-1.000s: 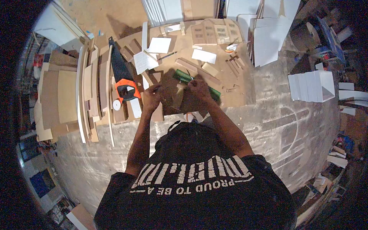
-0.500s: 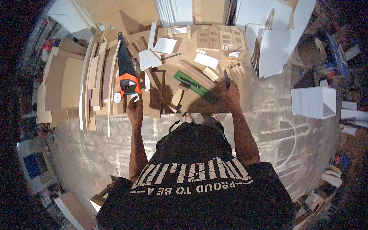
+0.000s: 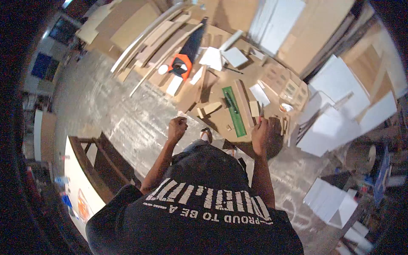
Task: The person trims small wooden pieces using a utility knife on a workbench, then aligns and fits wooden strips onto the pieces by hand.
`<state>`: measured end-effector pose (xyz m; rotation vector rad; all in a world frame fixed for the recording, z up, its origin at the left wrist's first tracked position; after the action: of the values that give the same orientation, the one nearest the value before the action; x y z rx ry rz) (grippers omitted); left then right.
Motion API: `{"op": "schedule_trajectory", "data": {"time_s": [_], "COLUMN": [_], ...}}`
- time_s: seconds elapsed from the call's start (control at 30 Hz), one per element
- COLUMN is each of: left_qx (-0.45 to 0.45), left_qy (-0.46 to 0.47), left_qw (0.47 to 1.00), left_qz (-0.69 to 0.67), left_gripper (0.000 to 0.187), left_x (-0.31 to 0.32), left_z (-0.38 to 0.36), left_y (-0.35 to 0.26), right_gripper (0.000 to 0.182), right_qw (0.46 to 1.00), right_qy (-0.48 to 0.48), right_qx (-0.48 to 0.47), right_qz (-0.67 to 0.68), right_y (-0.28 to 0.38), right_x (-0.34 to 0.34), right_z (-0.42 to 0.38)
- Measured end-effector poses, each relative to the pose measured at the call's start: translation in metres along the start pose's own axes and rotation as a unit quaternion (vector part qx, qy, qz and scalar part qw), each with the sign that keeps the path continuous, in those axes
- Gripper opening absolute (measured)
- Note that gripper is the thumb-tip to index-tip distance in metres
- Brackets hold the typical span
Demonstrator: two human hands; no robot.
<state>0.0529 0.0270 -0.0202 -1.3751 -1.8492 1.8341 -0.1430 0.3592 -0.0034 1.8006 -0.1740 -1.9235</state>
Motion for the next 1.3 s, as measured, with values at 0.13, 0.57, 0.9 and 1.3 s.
{"op": "schedule_trajectory", "data": {"time_s": [0.13,0.57,0.9,1.3], "left_qx": [0.053,0.206,0.316,0.336], "left_qy": [-0.042,0.113,0.222,0.242], "left_qw": [0.997,0.951,0.890,0.853], "left_qz": [0.036,0.202,0.241,0.317], "left_gripper": [0.026,0.067,0.080,0.077], "left_x": [0.000,-0.007,-0.030,-0.047], "left_z": [-0.002,0.101,0.148,0.174], "left_y": [0.016,-0.021,-0.017,-0.024], "right_gripper": [0.017,0.032,0.045,0.033], "right_qw": [0.991,0.979,0.980,0.837], "right_qy": [-0.004,0.077,0.161,0.175], "right_qx": [-0.101,-0.157,0.098,0.260], "right_qz": [0.087,0.107,0.058,0.449], "right_y": [0.030,0.190,0.240,0.251], "right_x": [0.024,0.082,0.173,0.117], "right_z": [0.000,0.062,0.095,0.048]}}
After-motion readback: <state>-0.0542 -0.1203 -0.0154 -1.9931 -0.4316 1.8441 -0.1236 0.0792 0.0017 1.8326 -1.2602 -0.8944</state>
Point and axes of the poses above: each hand's wrist, its own z-axis towards the middle knuckle, its own x-axis out of the palm, y = z × x, the point moved 4 cm from there along z, towards the middle knuckle, and after that the axes turned 10 degrees about -z, right-handed, at the moved point
